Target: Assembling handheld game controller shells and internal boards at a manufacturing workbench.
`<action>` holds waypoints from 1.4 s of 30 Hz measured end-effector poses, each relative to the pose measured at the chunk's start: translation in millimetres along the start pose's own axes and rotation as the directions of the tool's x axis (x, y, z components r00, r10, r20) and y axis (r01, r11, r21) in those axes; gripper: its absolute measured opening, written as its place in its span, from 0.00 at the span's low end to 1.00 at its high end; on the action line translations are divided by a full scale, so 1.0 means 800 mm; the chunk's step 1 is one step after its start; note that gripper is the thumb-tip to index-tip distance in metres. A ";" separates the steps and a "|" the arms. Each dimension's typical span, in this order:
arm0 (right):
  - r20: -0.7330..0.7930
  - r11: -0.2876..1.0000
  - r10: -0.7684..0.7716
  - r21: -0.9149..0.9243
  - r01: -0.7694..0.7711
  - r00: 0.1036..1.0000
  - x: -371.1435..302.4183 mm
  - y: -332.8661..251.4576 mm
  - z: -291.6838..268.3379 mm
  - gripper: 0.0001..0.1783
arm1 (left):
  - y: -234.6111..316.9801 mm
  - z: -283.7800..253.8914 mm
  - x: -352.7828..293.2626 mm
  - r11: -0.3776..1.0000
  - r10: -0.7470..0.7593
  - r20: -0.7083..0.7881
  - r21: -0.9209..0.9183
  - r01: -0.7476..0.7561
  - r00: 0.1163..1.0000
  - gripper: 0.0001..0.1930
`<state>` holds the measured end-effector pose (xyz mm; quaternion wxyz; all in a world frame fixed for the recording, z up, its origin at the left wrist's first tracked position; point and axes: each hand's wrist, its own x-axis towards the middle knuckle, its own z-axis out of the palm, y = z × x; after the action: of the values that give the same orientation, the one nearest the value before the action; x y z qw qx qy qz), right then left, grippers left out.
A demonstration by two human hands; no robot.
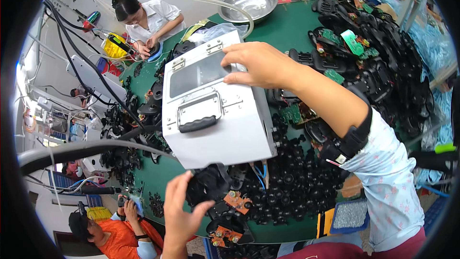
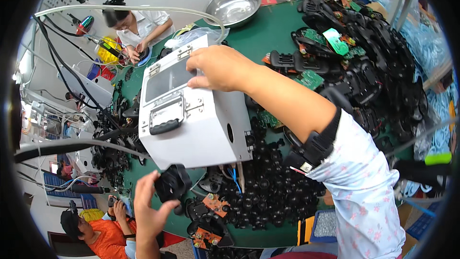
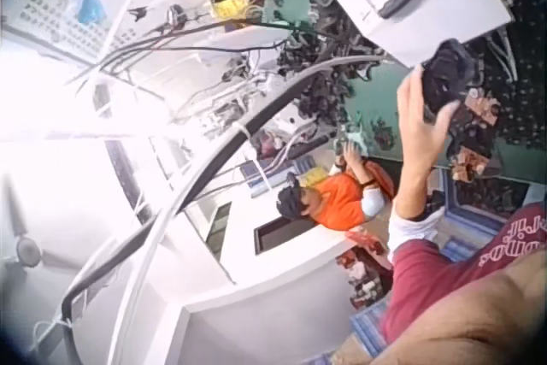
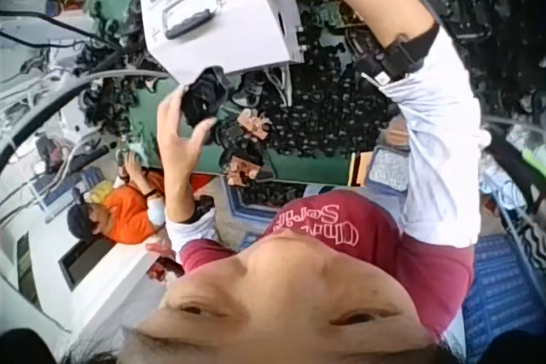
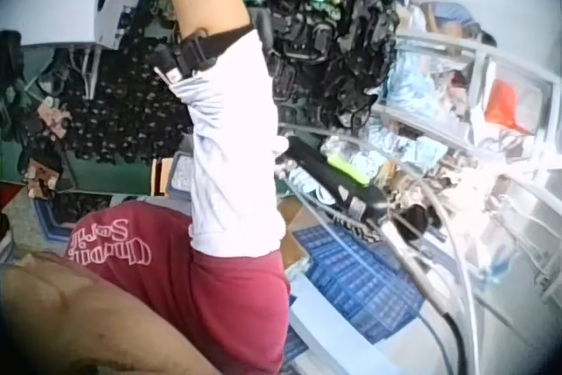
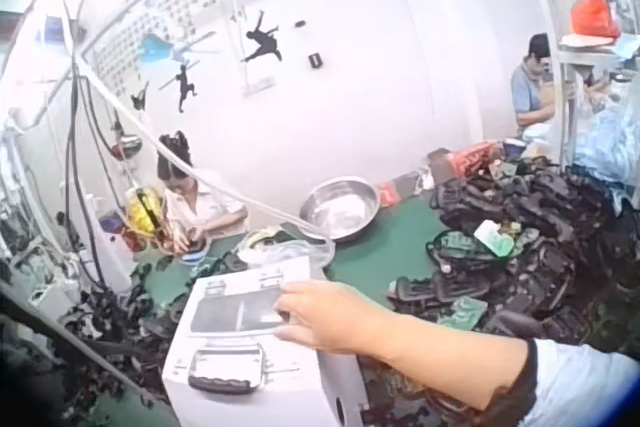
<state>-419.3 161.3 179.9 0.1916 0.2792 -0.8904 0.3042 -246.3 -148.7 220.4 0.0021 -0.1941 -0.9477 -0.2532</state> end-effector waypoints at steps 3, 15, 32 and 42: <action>0.049 0.996 -0.075 -0.053 0.077 0.996 0.006 0.004 -0.006 0.16 | 0.006 0.015 -0.001 0.994 -0.088 0.042 -0.065 0.091 0.995 0.41; -0.243 0.982 0.048 0.186 -0.002 0.969 0.067 -0.002 -0.040 0.14 | -0.014 0.019 0.002 0.973 -0.120 0.083 -0.188 0.134 0.989 0.37; -0.074 0.956 0.125 0.276 -0.100 0.989 0.041 -0.015 -0.044 0.14 | -0.032 0.004 0.038 0.931 -0.010 0.259 -0.350 0.104 0.966 0.34; 0.102 0.840 0.280 0.454 -0.295 0.955 -0.026 -0.083 -0.056 0.18 | 0.005 -0.008 0.061 0.993 0.054 0.011 -0.107 -0.052 0.998 0.39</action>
<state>-355.4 154.4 231.3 0.0571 0.1850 -0.8262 0.5291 -290.3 -130.7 232.5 -0.0083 -0.2209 -0.9274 -0.3018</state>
